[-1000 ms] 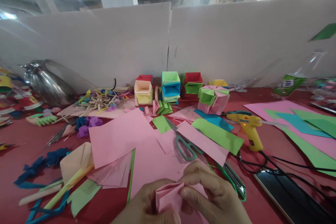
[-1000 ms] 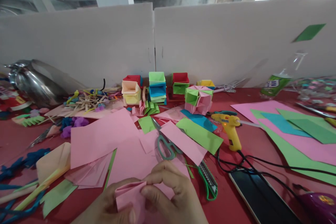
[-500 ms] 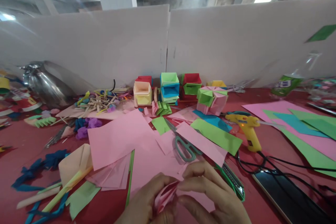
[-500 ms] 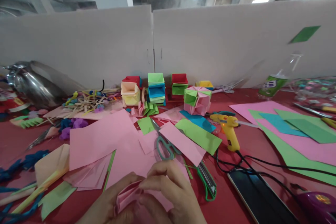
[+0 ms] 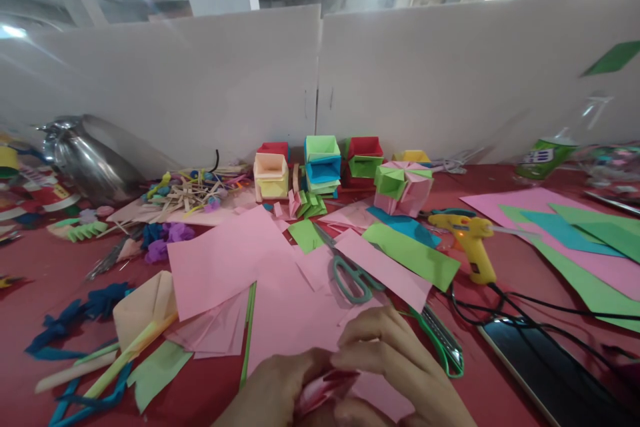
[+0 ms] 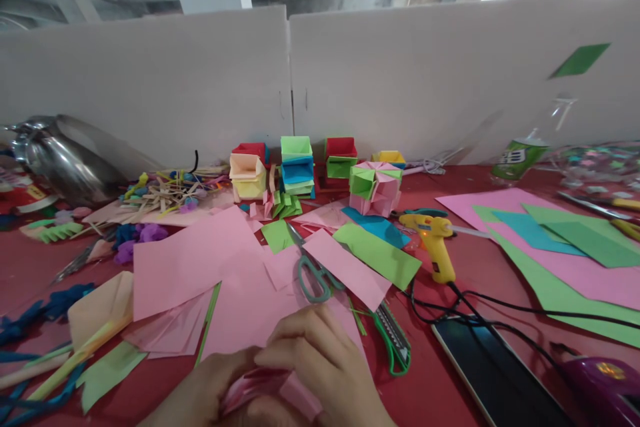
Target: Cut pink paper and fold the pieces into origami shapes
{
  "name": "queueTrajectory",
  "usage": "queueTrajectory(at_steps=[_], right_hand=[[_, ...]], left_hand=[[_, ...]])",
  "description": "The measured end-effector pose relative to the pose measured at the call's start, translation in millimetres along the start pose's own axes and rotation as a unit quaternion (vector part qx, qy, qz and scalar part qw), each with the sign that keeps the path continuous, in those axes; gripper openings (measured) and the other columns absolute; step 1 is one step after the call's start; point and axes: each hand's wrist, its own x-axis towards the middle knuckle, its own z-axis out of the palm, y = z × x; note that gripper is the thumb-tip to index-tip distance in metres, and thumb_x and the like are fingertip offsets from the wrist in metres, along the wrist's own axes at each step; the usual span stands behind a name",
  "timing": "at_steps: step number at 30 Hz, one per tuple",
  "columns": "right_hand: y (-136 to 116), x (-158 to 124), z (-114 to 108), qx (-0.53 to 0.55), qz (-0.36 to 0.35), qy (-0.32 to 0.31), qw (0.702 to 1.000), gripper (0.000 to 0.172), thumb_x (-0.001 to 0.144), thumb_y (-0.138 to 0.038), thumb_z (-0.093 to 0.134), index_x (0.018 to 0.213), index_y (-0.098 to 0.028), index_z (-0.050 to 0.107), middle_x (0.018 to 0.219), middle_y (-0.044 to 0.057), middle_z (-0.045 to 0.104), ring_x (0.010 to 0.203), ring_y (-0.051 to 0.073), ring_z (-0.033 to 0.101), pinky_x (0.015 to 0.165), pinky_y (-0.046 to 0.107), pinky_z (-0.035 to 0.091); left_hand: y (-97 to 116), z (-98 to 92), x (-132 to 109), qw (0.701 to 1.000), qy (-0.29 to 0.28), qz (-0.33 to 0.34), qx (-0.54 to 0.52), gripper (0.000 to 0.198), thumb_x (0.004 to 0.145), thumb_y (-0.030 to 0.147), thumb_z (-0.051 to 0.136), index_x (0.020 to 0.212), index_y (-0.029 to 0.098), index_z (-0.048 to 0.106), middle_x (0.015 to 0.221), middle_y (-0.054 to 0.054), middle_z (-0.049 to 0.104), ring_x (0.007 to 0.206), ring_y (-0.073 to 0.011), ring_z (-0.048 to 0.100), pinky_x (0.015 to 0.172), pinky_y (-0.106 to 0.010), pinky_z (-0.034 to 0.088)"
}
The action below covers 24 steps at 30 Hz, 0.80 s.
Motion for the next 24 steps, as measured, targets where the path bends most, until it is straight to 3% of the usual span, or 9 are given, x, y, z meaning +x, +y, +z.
queueTrajectory(at_steps=[2, 4, 6, 12, 24], right_hand=[[-1, 1, 1, 0.008, 0.002, -0.013, 1.0, 0.018, 0.078, -0.026, 0.065, 0.094, -0.022, 0.06, 0.081, 0.004, 0.063, 0.077, 0.017, 0.055, 0.069, 0.029, 0.045], [-2, 2, 2, 0.026, 0.025, -0.034, 0.999, 0.007, 0.08, -0.021, 0.062, 0.087, -0.022, 0.063, 0.075, 0.003, 0.063, 0.074, 0.016, 0.055, 0.066, 0.027, 0.045], [-4, 3, 3, 0.045, 0.069, -0.037, 0.996, 0.008, 0.081, -0.015, 0.059, 0.079, -0.021, 0.064, 0.07, 0.001, 0.062, 0.07, 0.014, 0.055, 0.063, 0.024, 0.044], [-5, 2, 5, 0.068, 0.174, 0.015, 0.982, 0.014, 0.082, -0.014, 0.054, 0.068, -0.018, 0.056, 0.067, 0.0, 0.057, 0.066, 0.012, 0.054, 0.061, 0.021, 0.044], [-4, 4, 8, 0.119, 0.2, 0.011, 0.972, 0.012, 0.081, -0.015, 0.055, 0.07, -0.018, 0.057, 0.067, -0.001, 0.055, 0.065, 0.011, 0.054, 0.061, 0.021, 0.044]], left_hand=[[-2, 1.1, 0, 0.999, -0.019, -0.002, 0.027, 0.024, 0.079, 0.036, 0.05, 0.086, 0.02, 0.066, 0.077, -0.002, 0.066, 0.072, -0.0188, 0.059, 0.062, -0.02, 0.042], [-6, 3.2, -1, 0.999, -0.031, -0.009, 0.042, 0.034, 0.08, 0.046, 0.046, 0.077, 0.018, 0.064, 0.067, -0.002, 0.061, 0.062, -0.0161, 0.054, 0.053, -0.019, 0.038], [-9, 5.4, -2, 0.999, -0.024, -0.006, 0.03, 0.046, 0.08, 0.056, 0.04, 0.076, 0.016, 0.061, 0.062, -0.001, 0.054, 0.055, -0.0132, 0.046, 0.047, -0.018, 0.032], [-5, 9.3, -3, 0.999, 0.025, -0.013, 0.024, 0.055, 0.082, 0.066, 0.023, 0.073, 0.017, 0.048, 0.056, 0.004, 0.032, 0.048, -0.0099, 0.029, 0.041, -0.02, 0.02], [1, 9.6, -2, 0.999, 0.03, 0.009, -0.01, 0.057, 0.084, 0.061, 0.025, 0.078, 0.014, 0.057, 0.061, 0.001, 0.042, 0.052, -0.0109, 0.036, 0.045, -0.02, 0.025]])
